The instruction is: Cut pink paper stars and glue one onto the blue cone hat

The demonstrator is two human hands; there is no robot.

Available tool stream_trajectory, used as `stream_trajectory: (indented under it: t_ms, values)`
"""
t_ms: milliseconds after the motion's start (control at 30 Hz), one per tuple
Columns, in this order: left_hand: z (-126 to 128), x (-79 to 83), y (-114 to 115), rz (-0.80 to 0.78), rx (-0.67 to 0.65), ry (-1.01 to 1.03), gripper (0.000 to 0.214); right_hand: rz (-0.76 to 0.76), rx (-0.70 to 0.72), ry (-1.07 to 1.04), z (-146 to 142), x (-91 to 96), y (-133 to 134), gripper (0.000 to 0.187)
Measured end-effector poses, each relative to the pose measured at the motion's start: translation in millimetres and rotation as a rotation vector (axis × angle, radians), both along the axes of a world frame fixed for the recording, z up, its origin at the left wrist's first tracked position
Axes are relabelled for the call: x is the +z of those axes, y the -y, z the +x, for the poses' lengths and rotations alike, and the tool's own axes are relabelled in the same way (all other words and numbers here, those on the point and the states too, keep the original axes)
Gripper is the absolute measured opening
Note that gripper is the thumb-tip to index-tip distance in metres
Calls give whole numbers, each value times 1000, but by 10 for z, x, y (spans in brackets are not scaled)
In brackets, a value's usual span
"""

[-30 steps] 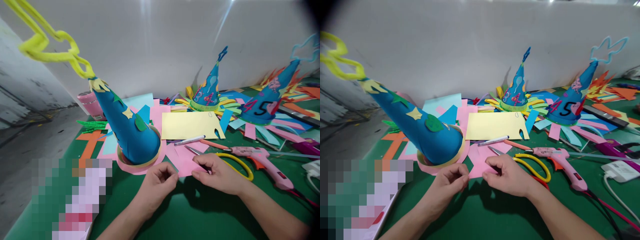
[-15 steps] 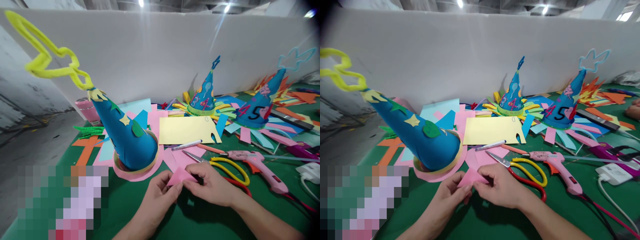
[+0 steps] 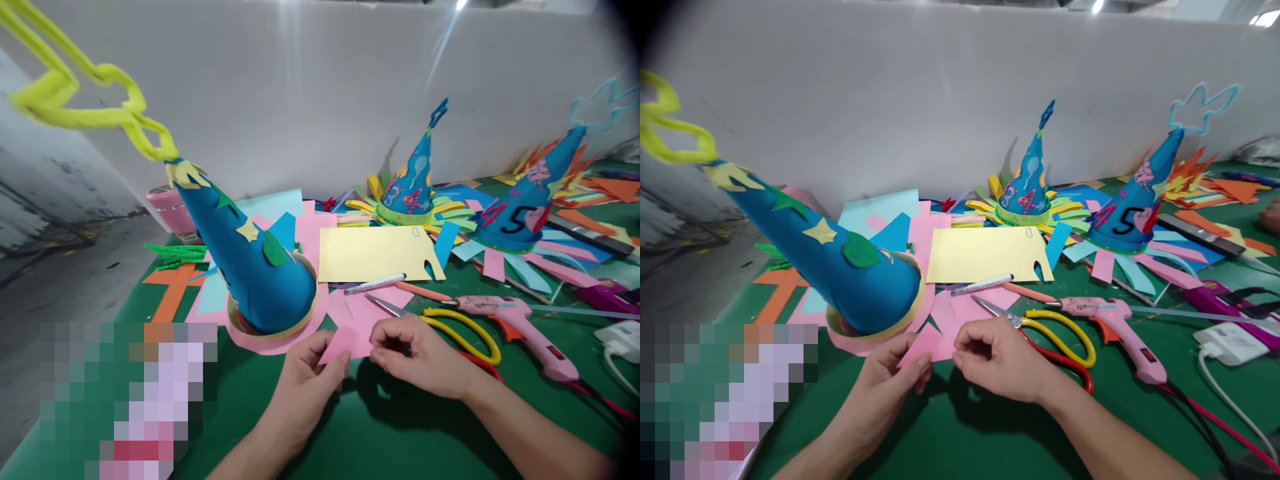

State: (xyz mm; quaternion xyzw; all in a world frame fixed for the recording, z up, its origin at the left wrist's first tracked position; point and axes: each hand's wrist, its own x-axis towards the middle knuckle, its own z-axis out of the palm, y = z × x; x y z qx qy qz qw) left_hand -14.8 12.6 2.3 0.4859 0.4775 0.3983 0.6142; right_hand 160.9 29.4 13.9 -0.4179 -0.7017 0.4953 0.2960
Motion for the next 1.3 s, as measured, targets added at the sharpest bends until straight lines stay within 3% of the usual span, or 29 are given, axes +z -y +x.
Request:
stream_trajectory:
  t_ms: [667, 900, 1300]
  values:
    - [-8, -3, -41, 1, 86, 1, 22, -101, -7, -79, 47, -20, -10, 16]
    - [10, 19, -22, 22, 72, -103, 25, -31, -28, -2, -19, -36, 5, 26]
    - [9, 51, -18, 45, 139, -88, 25, 19, -132, 17, -28, -104, -23, 38]
